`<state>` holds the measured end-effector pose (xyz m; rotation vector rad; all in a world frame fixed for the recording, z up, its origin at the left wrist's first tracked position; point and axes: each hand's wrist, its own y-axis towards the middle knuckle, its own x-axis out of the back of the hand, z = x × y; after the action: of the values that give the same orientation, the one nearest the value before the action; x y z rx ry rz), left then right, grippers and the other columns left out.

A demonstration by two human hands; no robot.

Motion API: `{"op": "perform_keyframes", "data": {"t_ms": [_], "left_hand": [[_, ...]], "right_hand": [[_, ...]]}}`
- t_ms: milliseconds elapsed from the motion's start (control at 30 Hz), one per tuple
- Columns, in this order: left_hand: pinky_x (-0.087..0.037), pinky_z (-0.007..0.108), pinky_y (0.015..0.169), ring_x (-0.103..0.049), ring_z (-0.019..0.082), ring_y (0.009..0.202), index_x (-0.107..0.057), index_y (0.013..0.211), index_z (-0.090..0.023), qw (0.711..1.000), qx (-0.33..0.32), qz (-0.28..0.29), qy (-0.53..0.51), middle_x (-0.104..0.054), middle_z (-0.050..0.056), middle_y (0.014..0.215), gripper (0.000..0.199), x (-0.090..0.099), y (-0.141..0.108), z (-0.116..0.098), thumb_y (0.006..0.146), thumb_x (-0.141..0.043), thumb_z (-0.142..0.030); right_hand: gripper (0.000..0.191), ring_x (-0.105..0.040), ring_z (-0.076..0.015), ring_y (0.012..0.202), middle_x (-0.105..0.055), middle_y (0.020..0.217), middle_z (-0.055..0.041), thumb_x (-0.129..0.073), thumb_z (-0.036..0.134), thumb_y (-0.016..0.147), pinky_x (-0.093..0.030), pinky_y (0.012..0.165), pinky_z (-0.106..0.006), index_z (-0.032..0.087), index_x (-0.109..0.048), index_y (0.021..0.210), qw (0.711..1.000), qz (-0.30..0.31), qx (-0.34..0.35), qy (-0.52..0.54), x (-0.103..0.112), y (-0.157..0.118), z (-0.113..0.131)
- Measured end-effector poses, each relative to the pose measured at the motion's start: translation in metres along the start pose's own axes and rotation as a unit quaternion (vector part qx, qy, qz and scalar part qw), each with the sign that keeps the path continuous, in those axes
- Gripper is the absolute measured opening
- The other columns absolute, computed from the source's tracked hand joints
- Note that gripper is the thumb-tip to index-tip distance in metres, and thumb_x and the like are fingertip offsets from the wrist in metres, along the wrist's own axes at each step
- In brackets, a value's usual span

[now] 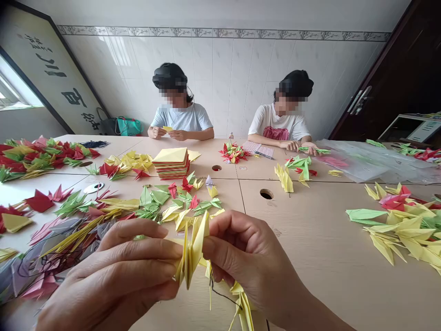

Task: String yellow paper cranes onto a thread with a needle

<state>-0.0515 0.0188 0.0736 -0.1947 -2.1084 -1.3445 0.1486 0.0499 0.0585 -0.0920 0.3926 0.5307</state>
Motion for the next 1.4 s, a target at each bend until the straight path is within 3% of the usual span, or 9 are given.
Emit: {"op": "perform_keyframes", "data": {"t_ms": [233, 333, 533, 667, 800, 933, 1133, 1267, 1400], "left_hand": [[-0.048, 0.018, 0.085, -0.062, 0.009, 0.086, -0.064, 0.090, -0.012, 0.995, -0.027, 0.013, 0.090, -0.075, 0.003, 0.088, 0.017, 0.012, 0.001, -0.003, 0.080, -0.057, 0.000], [-0.050, 0.018, 0.080, -0.060, 0.010, 0.087, -0.061, 0.092, -0.013, 0.996, 0.033, -0.020, 0.080, -0.073, 0.002, 0.088, 0.028, 0.006, -0.003, -0.002, 0.074, -0.057, 0.007], [-0.054, 0.016, 0.059, -0.063, 0.009, 0.066, -0.052, 0.082, -0.022, 0.977, 0.180, -0.052, -0.100, -0.063, -0.002, 0.075, 0.027, -0.010, -0.006, -0.005, 0.076, -0.050, 0.004], [-0.055, 0.019, 0.060, -0.061, 0.011, 0.067, -0.054, 0.098, -0.027, 0.953, 0.255, -0.075, -0.146, -0.061, -0.002, 0.078, 0.033, -0.014, -0.006, -0.011, 0.076, -0.054, -0.002], [-0.056, 0.022, 0.060, -0.060, 0.014, 0.070, -0.055, 0.109, -0.026, 0.939, 0.270, -0.043, -0.207, -0.061, 0.000, 0.082, 0.036, -0.013, -0.005, -0.009, 0.077, -0.069, -0.019], [-0.053, 0.023, 0.058, -0.055, 0.014, 0.070, -0.059, 0.096, -0.023, 0.943, 0.288, -0.009, -0.167, -0.054, 0.001, 0.078, 0.017, -0.014, -0.005, -0.001, 0.082, -0.066, -0.030], [-0.053, 0.020, 0.057, -0.060, 0.012, 0.074, -0.049, 0.111, -0.029, 0.951, 0.250, -0.006, -0.181, -0.057, 0.004, 0.104, 0.028, -0.014, -0.003, -0.003, 0.087, -0.056, -0.014], [-0.054, 0.024, 0.069, -0.060, 0.015, 0.078, -0.064, 0.086, -0.021, 0.961, 0.204, 0.060, -0.176, -0.061, 0.003, 0.082, 0.015, -0.006, 0.004, -0.004, 0.086, -0.054, -0.010], [-0.051, 0.020, 0.053, -0.056, 0.011, 0.063, -0.066, 0.099, -0.023, 0.935, 0.257, 0.082, -0.230, -0.061, 0.004, 0.086, 0.015, -0.003, 0.003, -0.001, 0.088, -0.057, -0.019]], "right_hand": [[0.024, -0.043, -0.0010, 0.042, -0.052, 0.052, 0.0058, -0.078, 0.032, 0.073, -0.029, 0.040, -0.010, 0.017, -0.060, 0.068, 0.998, -0.031, -0.031, 0.039, -0.004, 0.001, 0.006], [0.021, -0.043, -0.0008, 0.041, -0.055, 0.052, 0.0052, -0.078, 0.031, 0.073, -0.030, 0.040, -0.011, 0.017, -0.063, 0.070, 0.997, -0.047, -0.020, 0.058, -0.005, 0.001, 0.005], [0.017, -0.043, -0.0015, 0.042, -0.060, 0.058, 0.0031, -0.079, 0.026, 0.072, -0.032, 0.041, -0.012, 0.017, -0.064, 0.070, 0.994, -0.064, -0.019, 0.090, -0.006, 0.002, 0.002], [0.019, -0.042, -0.0018, 0.043, -0.058, 0.057, 0.0033, -0.079, 0.026, 0.071, -0.033, 0.042, -0.013, 0.017, -0.063, 0.069, 0.991, -0.076, -0.029, 0.105, -0.009, 0.003, 0.003], [0.021, -0.041, -0.0020, 0.043, -0.055, 0.054, 0.0043, -0.079, 0.027, 0.070, -0.032, 0.042, -0.012, 0.017, -0.061, 0.068, 0.991, -0.080, -0.036, 0.099, -0.010, 0.002, 0.002], [0.020, -0.041, -0.0024, 0.044, -0.055, 0.054, 0.0042, -0.077, 0.032, 0.074, -0.033, 0.043, -0.013, 0.017, -0.063, 0.070, 0.995, -0.066, -0.030, 0.062, -0.012, 0.001, -0.001], [0.021, -0.040, -0.0025, 0.044, -0.053, 0.053, 0.0045, -0.076, 0.033, 0.075, -0.032, 0.043, -0.013, 0.017, -0.062, 0.070, 0.996, -0.061, -0.036, 0.060, -0.012, 0.005, -0.004], [0.024, -0.040, -0.0027, 0.044, -0.053, 0.053, 0.0044, -0.077, 0.033, 0.072, -0.031, 0.042, -0.013, 0.016, -0.061, 0.068, 0.995, -0.063, -0.048, 0.066, -0.012, 0.006, -0.003], [0.025, -0.038, -0.0028, 0.043, -0.051, 0.050, 0.0056, -0.077, 0.034, 0.073, -0.031, 0.042, -0.013, 0.017, -0.060, 0.068, 0.996, -0.057, -0.046, 0.058, -0.013, 0.007, -0.003]]}}
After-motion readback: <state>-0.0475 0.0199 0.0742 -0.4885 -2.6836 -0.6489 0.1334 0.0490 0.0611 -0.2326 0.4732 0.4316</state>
